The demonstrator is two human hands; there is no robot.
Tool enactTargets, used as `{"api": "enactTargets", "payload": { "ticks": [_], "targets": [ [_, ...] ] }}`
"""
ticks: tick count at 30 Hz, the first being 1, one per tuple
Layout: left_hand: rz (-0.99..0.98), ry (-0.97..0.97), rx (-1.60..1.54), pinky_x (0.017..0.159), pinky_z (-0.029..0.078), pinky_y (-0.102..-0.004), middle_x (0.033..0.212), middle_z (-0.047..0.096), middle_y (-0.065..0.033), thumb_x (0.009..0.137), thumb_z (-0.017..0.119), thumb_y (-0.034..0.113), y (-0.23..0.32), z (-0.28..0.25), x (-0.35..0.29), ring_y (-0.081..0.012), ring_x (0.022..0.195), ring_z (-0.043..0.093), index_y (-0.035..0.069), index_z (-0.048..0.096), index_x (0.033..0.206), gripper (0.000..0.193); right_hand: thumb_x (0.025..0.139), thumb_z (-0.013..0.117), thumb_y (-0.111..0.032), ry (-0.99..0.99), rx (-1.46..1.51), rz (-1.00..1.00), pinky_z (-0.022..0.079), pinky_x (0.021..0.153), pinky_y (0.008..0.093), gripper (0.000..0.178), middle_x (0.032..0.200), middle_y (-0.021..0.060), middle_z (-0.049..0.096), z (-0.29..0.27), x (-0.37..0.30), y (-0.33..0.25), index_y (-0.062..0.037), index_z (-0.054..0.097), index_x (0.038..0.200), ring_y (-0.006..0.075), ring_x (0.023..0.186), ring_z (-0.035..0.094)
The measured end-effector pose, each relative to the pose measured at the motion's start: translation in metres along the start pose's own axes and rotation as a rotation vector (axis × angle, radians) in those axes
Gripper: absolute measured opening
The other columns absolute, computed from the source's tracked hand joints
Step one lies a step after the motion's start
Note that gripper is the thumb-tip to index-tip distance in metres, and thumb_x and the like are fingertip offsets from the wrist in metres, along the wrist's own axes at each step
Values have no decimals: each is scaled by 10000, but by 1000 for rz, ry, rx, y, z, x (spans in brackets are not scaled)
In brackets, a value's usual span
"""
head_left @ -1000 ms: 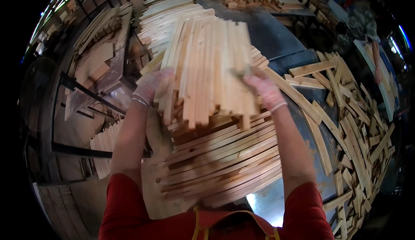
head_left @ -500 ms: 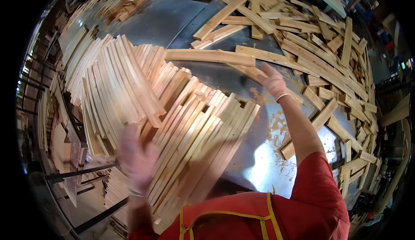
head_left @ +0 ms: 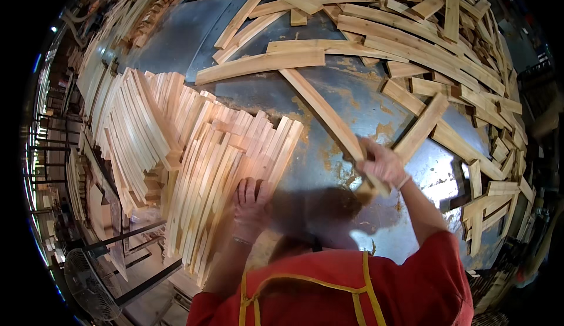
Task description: The person picks up individual wooden planks from a large pile on a metal table and stacks them neatly on the left side. The person wears pink gloves and a red apron while sorting the wood pieces.
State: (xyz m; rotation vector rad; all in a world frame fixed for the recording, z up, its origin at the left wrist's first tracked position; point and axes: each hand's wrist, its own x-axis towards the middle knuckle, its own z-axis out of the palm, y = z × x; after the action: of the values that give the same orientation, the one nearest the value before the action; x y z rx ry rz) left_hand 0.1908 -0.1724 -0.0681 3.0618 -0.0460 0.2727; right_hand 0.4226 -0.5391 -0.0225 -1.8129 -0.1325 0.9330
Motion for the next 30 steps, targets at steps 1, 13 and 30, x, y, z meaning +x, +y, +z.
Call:
{"api": "enactTargets", "payload": {
  "ticks": [1, 13, 30],
  "targets": [
    [-18, -42, -2, 1159, 392, -610, 1541, 472, -230, 871, 722, 267, 3, -6, 3, -470, 1434, 453, 137, 540, 1505, 672, 833, 859, -343, 14, 62, -26, 584, 944, 397, 970, 1279, 201, 725, 13, -13, 35, -50, 403, 1637, 313, 1115, 720],
    [-84, -328, -73, 1273, 255, -560, 1674, 362, -146, 897, 745, 436, 43, -36, 18, -385, 1576, 280, 82, 441, 1589, 834, 967, 587, -449, -472, -599, -124, 529, 1077, 467, 566, 1322, 215, 728, 329, -51, 62, -61, 685, 1367, 377, 1261, 680],
    [150, -387, -311, 1242, 311, -544, 1655, 391, -195, 848, 774, 556, 183, 1, 44, -400, 1504, 395, 78, 392, 1638, 999, 890, 662, -289, 596, -568, 163, 551, 955, 573, 488, 1107, 280, 684, 8, -114, 102, -42, 499, 1277, 495, 1050, 669]
  ]
}}
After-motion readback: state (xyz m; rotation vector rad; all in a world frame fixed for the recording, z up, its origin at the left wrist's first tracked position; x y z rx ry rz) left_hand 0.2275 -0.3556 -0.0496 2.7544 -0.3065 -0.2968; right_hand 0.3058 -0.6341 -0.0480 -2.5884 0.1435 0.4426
